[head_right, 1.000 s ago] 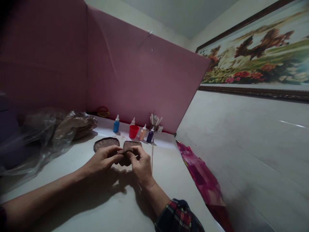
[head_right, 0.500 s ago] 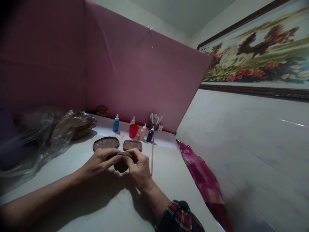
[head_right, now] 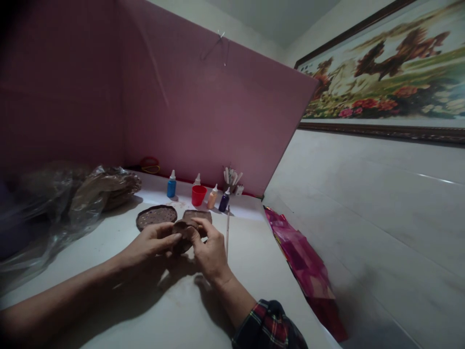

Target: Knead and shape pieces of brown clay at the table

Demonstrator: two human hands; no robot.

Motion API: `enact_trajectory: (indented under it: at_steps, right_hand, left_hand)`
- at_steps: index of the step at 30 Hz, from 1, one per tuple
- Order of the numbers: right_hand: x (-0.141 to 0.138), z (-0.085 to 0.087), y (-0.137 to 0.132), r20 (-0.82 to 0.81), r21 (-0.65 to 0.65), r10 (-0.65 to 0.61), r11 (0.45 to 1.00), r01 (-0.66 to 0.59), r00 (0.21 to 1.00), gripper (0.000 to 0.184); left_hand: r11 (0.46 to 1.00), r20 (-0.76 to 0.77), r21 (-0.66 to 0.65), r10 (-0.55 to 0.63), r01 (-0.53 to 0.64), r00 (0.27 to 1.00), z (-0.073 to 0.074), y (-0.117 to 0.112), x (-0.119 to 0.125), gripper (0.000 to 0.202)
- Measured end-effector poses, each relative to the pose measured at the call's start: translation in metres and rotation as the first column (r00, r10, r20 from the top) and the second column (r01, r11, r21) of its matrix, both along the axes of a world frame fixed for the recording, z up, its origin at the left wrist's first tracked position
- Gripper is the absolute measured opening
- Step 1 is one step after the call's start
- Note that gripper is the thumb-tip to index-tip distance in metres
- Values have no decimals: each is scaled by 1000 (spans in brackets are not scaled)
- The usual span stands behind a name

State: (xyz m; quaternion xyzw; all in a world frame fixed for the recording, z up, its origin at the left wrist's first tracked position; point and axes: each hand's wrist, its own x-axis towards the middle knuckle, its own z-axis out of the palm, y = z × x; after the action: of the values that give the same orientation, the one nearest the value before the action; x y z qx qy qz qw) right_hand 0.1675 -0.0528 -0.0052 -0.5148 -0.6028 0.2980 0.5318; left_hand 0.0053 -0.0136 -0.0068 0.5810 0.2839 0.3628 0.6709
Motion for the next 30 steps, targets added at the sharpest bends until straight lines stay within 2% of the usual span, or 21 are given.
enact_trajectory:
  at_steps: [2,7,14,16,19,23,26,30]
  right_hand:
    - [0,-2,2,-66,-23,51,998,-53,997,39]
    - [-4,-7,5,-270,-74,196,972,-223,943,30]
    - [-10,-7,0,-319,-42,166,981,-189,933,24]
    - [-9,-7,2,-316,-61,149,982,-177,937,23]
    - [-4,-9,5,-288,-54,110,990,-131,951,23]
    - [-2,-9,4,-192,-10,128,991,-132,973,27]
    - [-2,-7,3,-133,-18,143,989,-146,981,35]
    - [1,-7,7,-289,-94,164,976,-198,943,42]
  left_hand:
    - [999,-15,-31,41,-41,999,4,1,-3,41]
    - [996,4,-9,90,-90,996,8,-1,-5,42]
    - [991,13,-19,129,-129,992,7,-6,0,31]
    - [993,38,-58,101,-99,994,7,-7,1,33]
    - [992,85,-127,-16,27,996,8,-8,-2,44]
    - [961,187,-220,-128,168,974,9,-8,-8,47]
    - [955,222,-236,-125,178,967,9,-6,-10,39]
    - [961,218,-255,-54,110,974,8,-2,-9,36]
